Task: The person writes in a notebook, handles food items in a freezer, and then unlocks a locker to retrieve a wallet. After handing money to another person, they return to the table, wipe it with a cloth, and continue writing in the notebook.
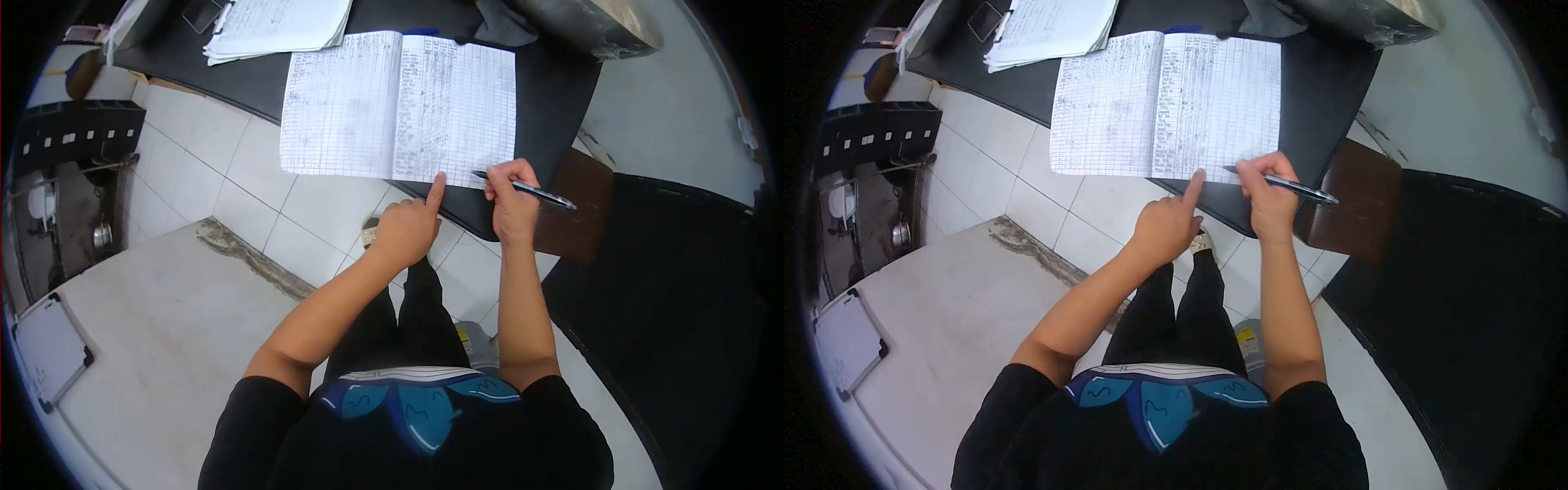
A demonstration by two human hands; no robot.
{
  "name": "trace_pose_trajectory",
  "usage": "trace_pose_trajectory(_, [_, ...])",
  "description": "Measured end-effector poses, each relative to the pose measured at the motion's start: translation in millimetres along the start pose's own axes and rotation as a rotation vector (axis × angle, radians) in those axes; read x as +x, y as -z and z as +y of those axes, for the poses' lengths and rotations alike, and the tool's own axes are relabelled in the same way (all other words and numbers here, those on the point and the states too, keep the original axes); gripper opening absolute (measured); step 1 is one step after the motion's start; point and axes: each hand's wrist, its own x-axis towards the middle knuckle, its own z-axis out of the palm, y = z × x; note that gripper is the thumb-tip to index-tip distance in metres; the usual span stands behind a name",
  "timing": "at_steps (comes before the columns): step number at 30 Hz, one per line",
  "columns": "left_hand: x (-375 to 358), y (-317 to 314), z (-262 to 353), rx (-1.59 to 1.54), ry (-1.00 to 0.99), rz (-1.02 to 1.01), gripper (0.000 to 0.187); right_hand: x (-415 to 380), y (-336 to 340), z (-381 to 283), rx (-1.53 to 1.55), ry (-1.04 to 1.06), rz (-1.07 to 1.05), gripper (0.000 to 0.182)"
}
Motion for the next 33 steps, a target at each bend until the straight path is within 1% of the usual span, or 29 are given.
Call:
trace_pose_trajectory(1, [1.0, -0.3, -1.3, 0.007, -0.008, 0.011, 0.076, 2.1, -12.2, 2.3, -0.067, 0.011, 0.025, 0.016])
trace_pose_trajectory(5, [2.6, 1.6, -7.5, 0.010, -0.051, -0.029, 0.076, 11.4, -36.3, 29.5, -0.328, 0.213, 0.148, 0.022])
trace_pose_trajectory(8, [4.7, -1.1, -11.8, 0.033, -0.098, -0.007, 0.076, 12.4, -35.6, 41.7, -0.493, 0.299, 0.226, 0.022])
trace_pose_trajectory(11, [4.7, -2.2, -15.8, 0.042, -0.138, 0.024, 0.076, 12.6, -32.1, 48.0, -0.516, 0.361, 0.274, 0.021])
trace_pose_trajectory(14, [4.9, -1.0, -18.4, 0.057, -0.168, 0.034, 0.077, 13.2, -35.2, 44.0, -0.546, 0.339, 0.292, 0.020])
trace_pose_trajectory(20, [5.1, -8.0, -23.2, 0.073, -0.187, -0.001, 0.079, 15.0, -36.6, 48.0, -0.668, 0.399, 0.318, 0.021])
trace_pose_trajectory(25, [6.1, -6.3, -24.8, 0.032, -0.187, -0.037, 0.082, 16.5, -36.3, 49.9, -0.689, 0.393, 0.317, 0.021])
trace_pose_trajectory(33, [6.7, -8.2, -28.7, -0.014, -0.195, -0.027, 0.082, 17.3, -38.1, 53.4, -0.719, 0.396, 0.343, 0.020])
